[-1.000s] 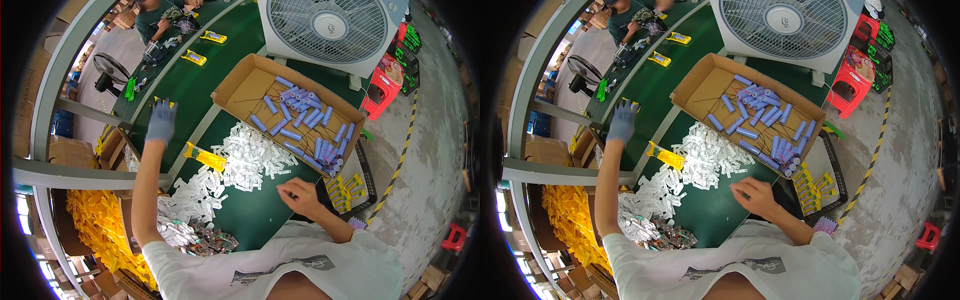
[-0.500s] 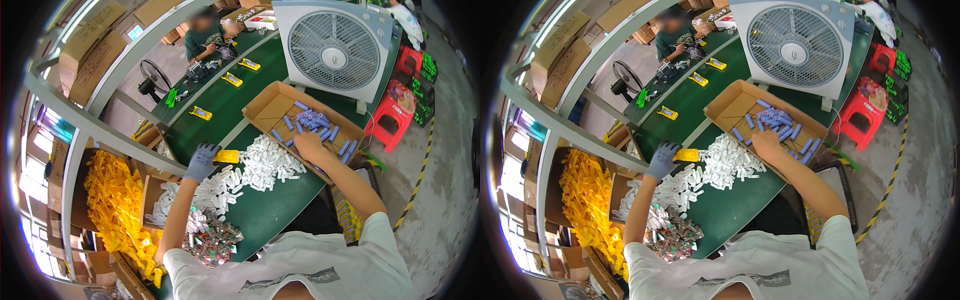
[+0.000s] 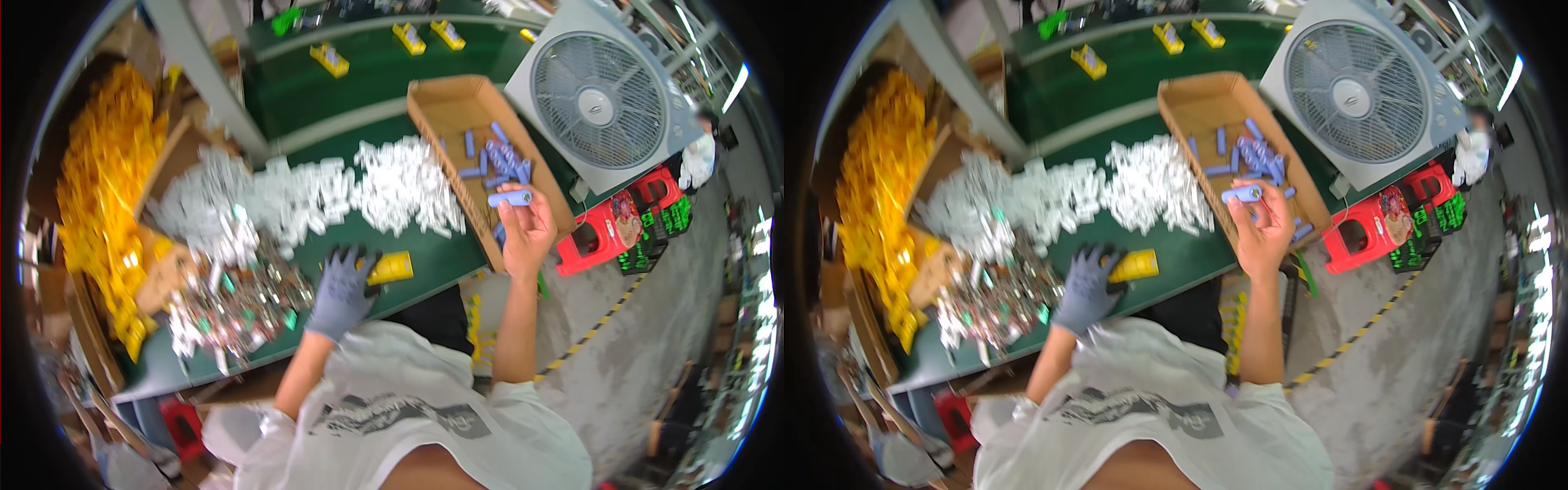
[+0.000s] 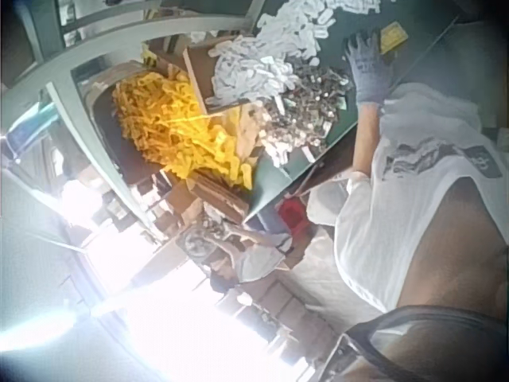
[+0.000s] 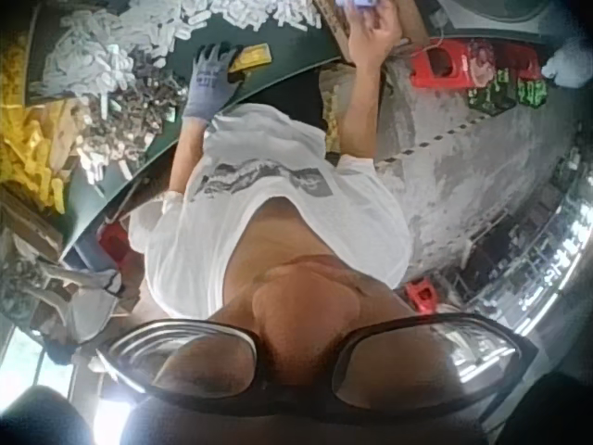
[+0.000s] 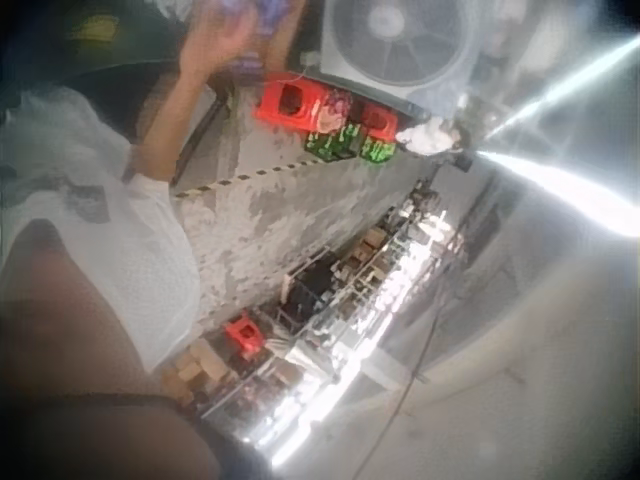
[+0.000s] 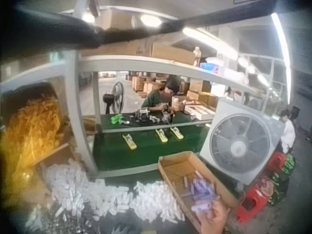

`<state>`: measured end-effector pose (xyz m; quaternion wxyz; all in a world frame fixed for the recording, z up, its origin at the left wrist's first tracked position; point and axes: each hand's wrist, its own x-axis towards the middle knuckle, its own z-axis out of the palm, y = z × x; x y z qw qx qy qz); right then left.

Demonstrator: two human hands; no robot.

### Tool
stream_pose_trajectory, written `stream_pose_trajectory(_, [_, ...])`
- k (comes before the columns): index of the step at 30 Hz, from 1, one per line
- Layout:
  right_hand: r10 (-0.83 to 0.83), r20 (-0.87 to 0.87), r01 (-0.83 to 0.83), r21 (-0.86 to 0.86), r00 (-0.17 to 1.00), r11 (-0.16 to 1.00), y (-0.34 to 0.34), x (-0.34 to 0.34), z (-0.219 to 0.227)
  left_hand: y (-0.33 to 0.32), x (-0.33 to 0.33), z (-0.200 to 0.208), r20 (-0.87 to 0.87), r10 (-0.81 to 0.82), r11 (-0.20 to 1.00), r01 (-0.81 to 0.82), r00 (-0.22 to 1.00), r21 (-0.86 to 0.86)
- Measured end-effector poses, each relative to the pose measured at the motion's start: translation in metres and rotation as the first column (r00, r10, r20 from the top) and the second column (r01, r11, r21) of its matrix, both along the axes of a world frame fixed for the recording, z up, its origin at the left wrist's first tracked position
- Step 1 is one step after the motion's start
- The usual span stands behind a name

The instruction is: The person assembles flashlight components by hand, inserting circuit boards, battery cells, white plastic parts, and internal wiring into yellow plastic housings.

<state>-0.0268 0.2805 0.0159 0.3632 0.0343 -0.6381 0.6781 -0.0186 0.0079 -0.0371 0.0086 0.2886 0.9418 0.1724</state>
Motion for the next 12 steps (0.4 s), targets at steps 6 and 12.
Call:
stream_pose_trajectory(6, [0.341, 0.291, -0.333, -0.078, 0.894, 0.940, -0.020, 0.024, -0.030, 0.008, -0.006, -0.027, 0.008, 0.035, 0.953, -0.036, 0.999, 0.300])
stream_pose_trajectory(12, [0.359, 0.553, -0.525, 0.175, 0.752, 0.833, -0.054, 0.042, -0.051, 0.000, 0.002, -0.032, -0.049, 0.037, 0.943, -0.018, 0.998, 0.334])
